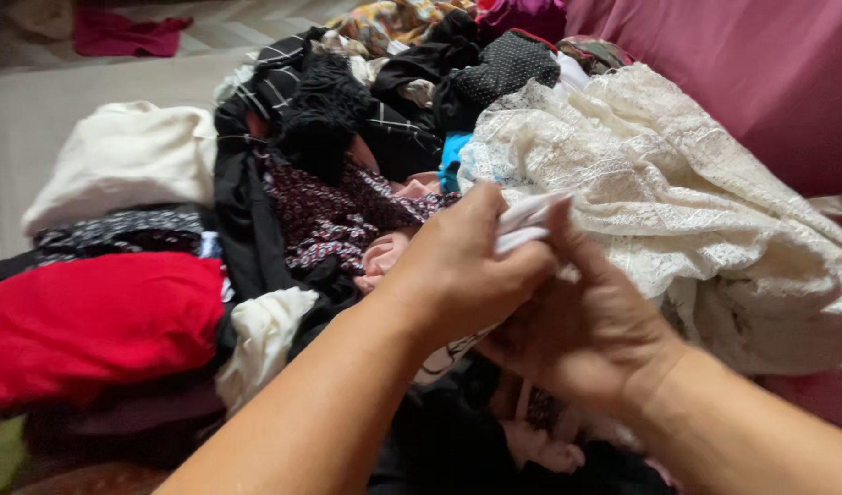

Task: The person folds items from a large pile of laundry on a bed, including a black top, a red garment, a white t-shirt, and blue butterfly-print underwear, placing each folded piece into a stack.

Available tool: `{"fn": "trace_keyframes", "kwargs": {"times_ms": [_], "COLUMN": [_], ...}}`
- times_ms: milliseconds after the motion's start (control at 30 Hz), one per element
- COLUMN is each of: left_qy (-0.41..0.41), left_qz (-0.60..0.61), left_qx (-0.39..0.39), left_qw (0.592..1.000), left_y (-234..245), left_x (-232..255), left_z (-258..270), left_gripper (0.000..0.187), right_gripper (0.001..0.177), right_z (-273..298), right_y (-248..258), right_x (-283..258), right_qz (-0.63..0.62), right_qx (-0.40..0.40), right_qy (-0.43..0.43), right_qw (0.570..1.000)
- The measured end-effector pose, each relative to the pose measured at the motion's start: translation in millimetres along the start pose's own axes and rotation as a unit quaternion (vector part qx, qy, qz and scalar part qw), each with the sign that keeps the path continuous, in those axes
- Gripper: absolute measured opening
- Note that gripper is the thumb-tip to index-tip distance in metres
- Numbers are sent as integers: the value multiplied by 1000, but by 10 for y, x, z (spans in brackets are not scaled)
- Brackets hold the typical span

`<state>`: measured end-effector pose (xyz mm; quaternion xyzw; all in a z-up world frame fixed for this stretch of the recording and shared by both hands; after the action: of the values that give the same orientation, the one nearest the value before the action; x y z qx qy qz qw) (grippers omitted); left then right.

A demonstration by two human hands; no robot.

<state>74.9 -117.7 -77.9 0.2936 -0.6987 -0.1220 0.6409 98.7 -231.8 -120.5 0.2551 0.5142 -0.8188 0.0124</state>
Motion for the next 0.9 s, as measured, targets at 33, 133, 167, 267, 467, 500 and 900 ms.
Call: {"fn": "trace_keyframes", "kwargs": {"times_ms": [33, 133, 167, 267, 467, 500, 900], "left_qy": [-17, -25, 3, 109, 165, 139, -15], "left_qz": [35, 197, 285, 251, 144, 163, 515], "left_qx": [-11, -44, -53, 42, 26, 28, -46], "left_qw": [999, 979, 957, 961, 975, 976, 856], "left_y": [6, -65, -82, -44, -329, -369, -543], "left_x": [51, 59, 8, -144, 138, 185, 354], "left_z": [62, 236, 309, 599, 1150, 1219, 2046], "left_gripper": [44, 53, 60, 78, 118, 118, 38], "right_gripper": [54, 42, 39, 33, 36, 37, 57], "right_z": [52, 172, 247, 550, 1045, 1156, 1975], "right_y": [-131, -62, -88, -40, 84, 116, 35], "right_x": [-9, -72, -9, 138, 420, 427, 338], "right_qz": [-44, 66, 102, 202, 319, 322, 147], "right_qx": [-85, 46, 35, 0, -50, -49, -80], "right_qy": [8, 93, 84, 74, 107, 118, 229], "right_qw": [995, 992, 991, 977, 940, 938, 959]}}
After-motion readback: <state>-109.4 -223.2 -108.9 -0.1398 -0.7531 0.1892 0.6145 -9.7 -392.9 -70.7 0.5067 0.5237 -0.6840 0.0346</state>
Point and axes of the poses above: each hand's wrist, its own z-axis away from the middle knuckle, its own y-axis out of the back of the hand, x = y × z, the point moved 6 cm from there along -z, towards the middle knuckle, and after that the axes turned 4 degrees about -z, right-handed, at the moved point
